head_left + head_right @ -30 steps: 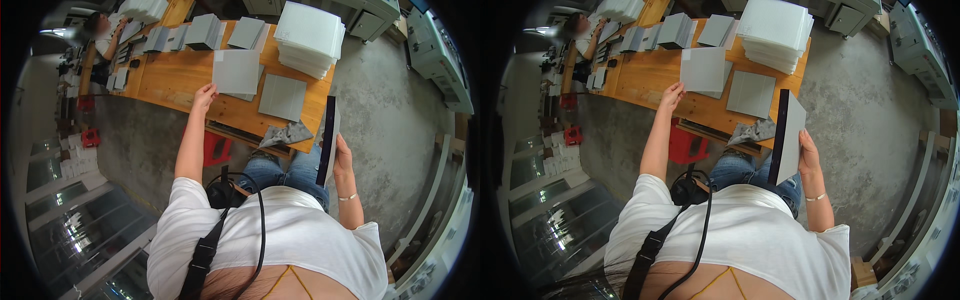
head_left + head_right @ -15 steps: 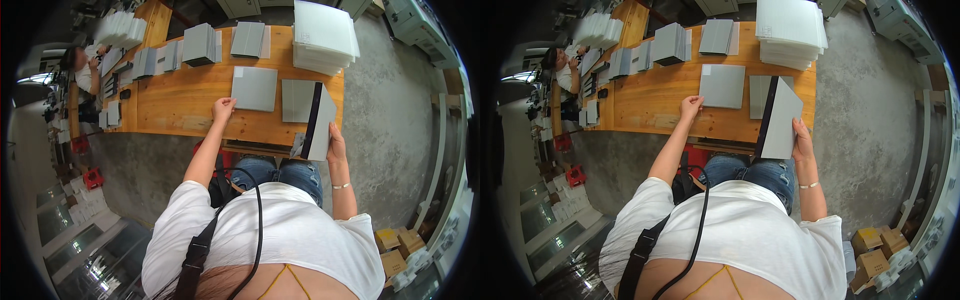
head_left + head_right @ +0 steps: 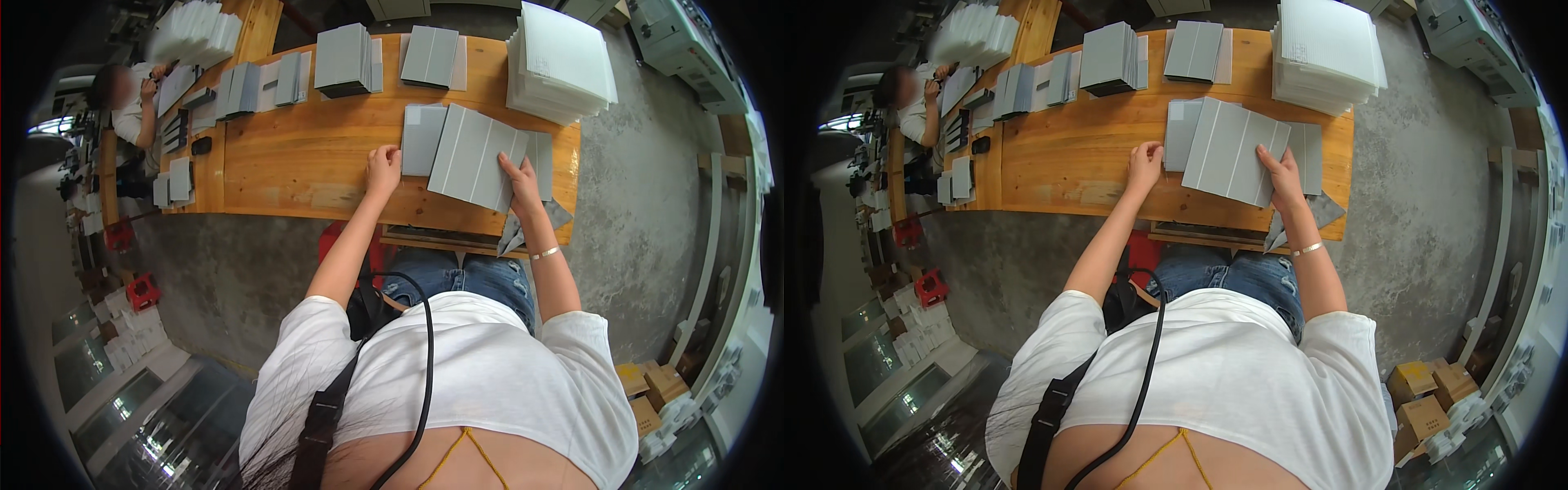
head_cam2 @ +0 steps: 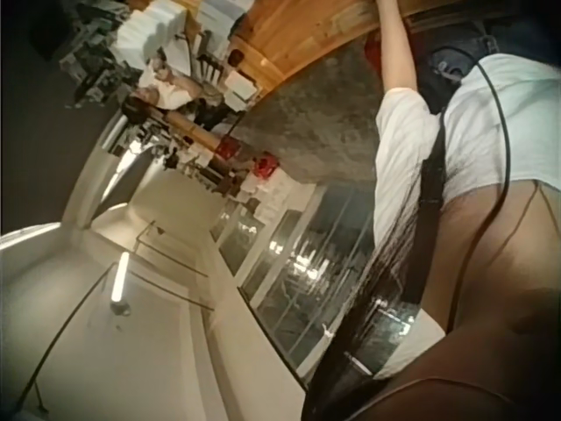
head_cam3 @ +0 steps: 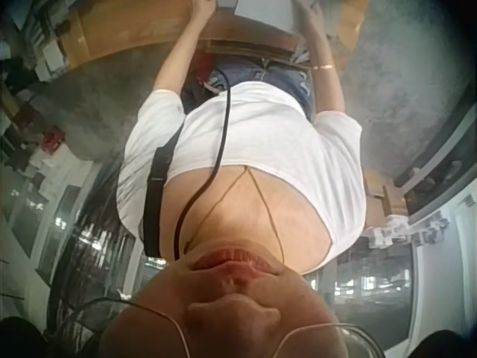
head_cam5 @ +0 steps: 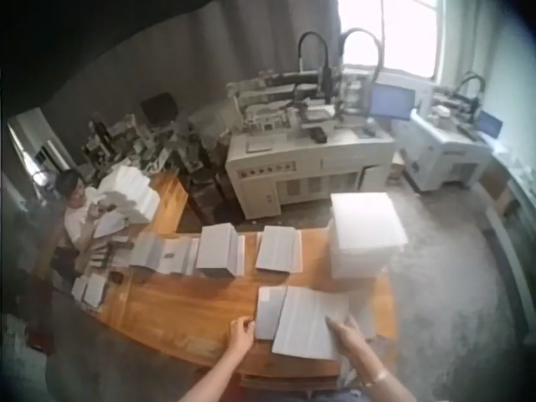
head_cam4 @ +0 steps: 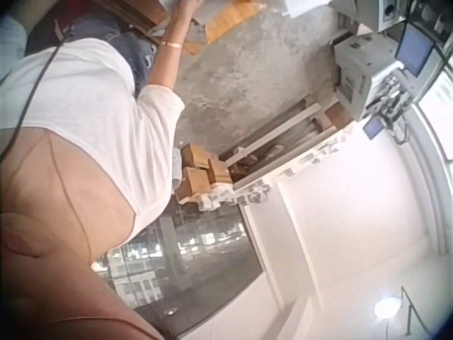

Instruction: Sorting and inspecting flat grey panels at a factory workbench.

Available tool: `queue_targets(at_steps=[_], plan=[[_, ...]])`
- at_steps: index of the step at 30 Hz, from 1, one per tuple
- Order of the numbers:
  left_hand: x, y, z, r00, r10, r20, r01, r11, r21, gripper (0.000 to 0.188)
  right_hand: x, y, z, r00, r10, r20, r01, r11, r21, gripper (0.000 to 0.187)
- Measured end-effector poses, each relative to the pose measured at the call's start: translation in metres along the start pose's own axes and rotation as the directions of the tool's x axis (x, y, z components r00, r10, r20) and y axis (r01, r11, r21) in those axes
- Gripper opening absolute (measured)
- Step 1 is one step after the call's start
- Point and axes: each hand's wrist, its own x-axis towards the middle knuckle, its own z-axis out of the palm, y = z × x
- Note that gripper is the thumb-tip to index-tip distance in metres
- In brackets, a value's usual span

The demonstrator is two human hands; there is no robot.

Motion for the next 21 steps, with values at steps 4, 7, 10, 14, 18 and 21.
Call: queue_targets(at_steps=[4,7,10,14,18,21], plan=[[0.007,-0.001,0.008,0.999,0.042,0.027,-0.042,0.999,-0.010,0.030,0.031,0.016,0.018,0.999,-0.010,0.053,0.019,0.987,-0.161,0.043],[0.010,0.005,0.011,0.994,0.009,0.110,-0.009,1.000,-0.003,0.040,0.049,0.027,0.025,0.999,0.023,0.031,-0.014,0.969,-0.248,0.044],[0.014,0.008,0.009,0.987,-0.045,0.155,0.042,0.999,0.019,0.041,0.063,0.036,0.037,1.000,0.019,-0.007,-0.021,0.954,-0.299,0.045],[0.012,0.016,0.009,0.981,-0.077,0.178,0.065,0.995,0.074,0.042,0.066,0.033,0.050,1.000,-0.003,0.004,0.004,0.960,-0.278,0.046],[0.016,0.015,0.010,0.989,-0.074,0.126,0.063,0.994,0.088,0.039,0.070,0.033,0.054,1.000,-0.004,0.005,0.006,0.931,-0.365,0.046],[0.026,0.008,0.010,0.998,-0.029,0.052,0.025,0.998,0.061,0.033,0.073,0.036,0.048,0.999,-0.020,0.027,0.028,0.935,-0.353,0.046]])
